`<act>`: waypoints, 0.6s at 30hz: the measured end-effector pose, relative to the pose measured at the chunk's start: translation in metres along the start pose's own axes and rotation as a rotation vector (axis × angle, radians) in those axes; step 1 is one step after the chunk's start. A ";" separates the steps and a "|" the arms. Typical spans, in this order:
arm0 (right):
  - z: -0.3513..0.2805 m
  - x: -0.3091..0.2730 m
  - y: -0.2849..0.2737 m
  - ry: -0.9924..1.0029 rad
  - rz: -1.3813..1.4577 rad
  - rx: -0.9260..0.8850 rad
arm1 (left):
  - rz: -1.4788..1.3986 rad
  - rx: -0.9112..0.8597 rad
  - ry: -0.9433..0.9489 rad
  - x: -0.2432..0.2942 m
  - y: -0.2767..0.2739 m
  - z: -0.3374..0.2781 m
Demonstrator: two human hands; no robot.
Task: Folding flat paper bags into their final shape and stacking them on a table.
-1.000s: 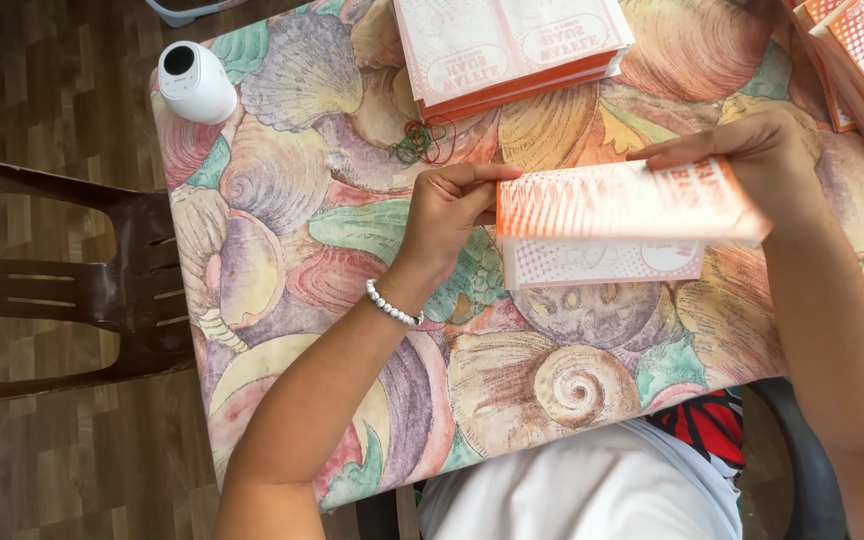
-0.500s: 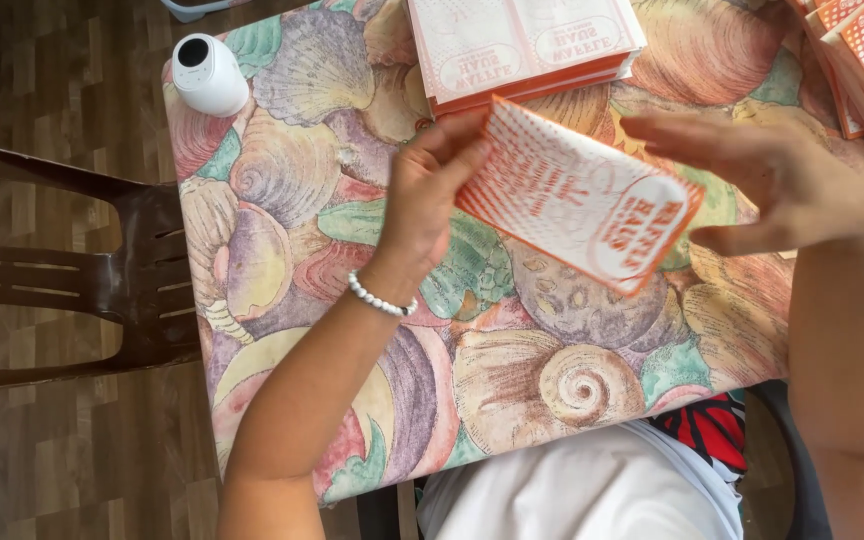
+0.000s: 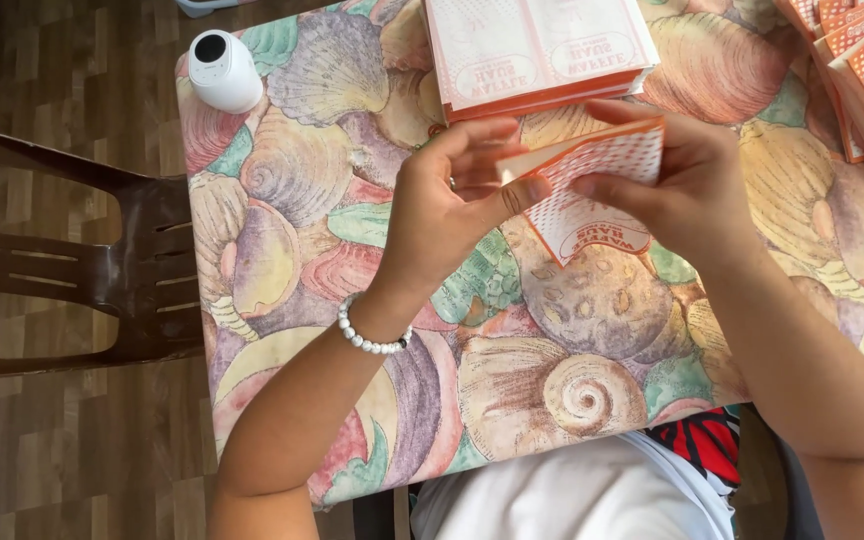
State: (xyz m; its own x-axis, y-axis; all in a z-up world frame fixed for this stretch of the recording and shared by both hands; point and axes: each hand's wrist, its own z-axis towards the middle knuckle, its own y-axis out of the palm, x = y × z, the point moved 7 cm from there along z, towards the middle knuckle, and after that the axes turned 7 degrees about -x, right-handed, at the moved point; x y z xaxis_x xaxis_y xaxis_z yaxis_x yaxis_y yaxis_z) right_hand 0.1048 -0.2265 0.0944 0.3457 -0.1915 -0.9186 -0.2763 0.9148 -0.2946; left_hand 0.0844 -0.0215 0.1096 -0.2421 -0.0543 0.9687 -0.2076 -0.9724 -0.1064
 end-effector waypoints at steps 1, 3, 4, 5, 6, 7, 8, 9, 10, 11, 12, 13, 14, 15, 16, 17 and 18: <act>-0.003 0.005 -0.001 -0.001 -0.002 -0.002 | -0.002 0.002 0.001 -0.002 0.003 -0.001; -0.007 0.020 -0.009 0.053 0.090 0.064 | -0.240 -0.065 0.001 -0.006 0.013 -0.001; -0.008 0.023 -0.010 0.055 0.091 0.065 | -0.240 -0.066 -0.001 -0.007 0.015 -0.002; -0.010 0.026 -0.011 0.060 0.096 0.076 | -0.228 -0.041 0.024 -0.005 0.016 -0.003; -0.011 0.029 -0.013 0.065 0.101 0.088 | -0.215 -0.017 0.050 -0.004 0.017 -0.003; -0.012 0.028 -0.013 0.066 0.102 0.090 | -0.215 -0.019 0.048 -0.008 0.019 -0.004; -0.013 0.027 -0.013 0.053 0.118 0.083 | -0.220 0.019 0.051 -0.011 0.018 -0.005; -0.014 0.026 -0.012 0.041 0.135 0.076 | -0.226 0.056 0.053 -0.015 0.016 -0.006; -0.015 0.026 -0.012 0.041 0.137 0.076 | -0.224 0.056 0.051 -0.015 0.017 -0.006; -0.015 0.027 -0.012 0.048 0.115 0.079 | -0.177 0.079 0.048 -0.014 0.016 -0.007; -0.015 0.027 -0.013 0.055 0.093 0.083 | -0.130 0.101 0.045 -0.013 0.015 -0.007; -0.016 0.028 -0.012 0.056 0.094 0.084 | -0.128 0.100 0.044 -0.015 0.016 -0.008; -0.016 0.029 -0.012 0.050 0.099 0.084 | -0.157 0.112 0.044 -0.016 0.016 -0.008; -0.016 0.029 -0.011 0.045 0.104 0.084 | -0.185 0.124 0.045 -0.018 0.016 -0.008; -0.016 0.028 -0.011 0.046 0.105 0.084 | -0.185 0.124 0.044 -0.016 0.016 -0.009; -0.016 0.026 -0.011 0.040 0.087 0.086 | -0.160 0.124 0.061 -0.013 0.016 -0.010; -0.016 0.024 -0.010 0.034 0.069 0.089 | -0.135 0.123 0.078 -0.010 0.016 -0.011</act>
State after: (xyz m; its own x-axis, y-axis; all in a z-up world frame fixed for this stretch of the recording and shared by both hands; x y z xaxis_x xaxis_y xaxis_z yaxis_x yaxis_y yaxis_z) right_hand 0.1016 -0.2463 0.0713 0.2972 -0.1374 -0.9449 -0.2174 0.9538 -0.2072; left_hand 0.0735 -0.0337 0.0955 -0.2934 0.0920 0.9515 -0.1271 -0.9903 0.0566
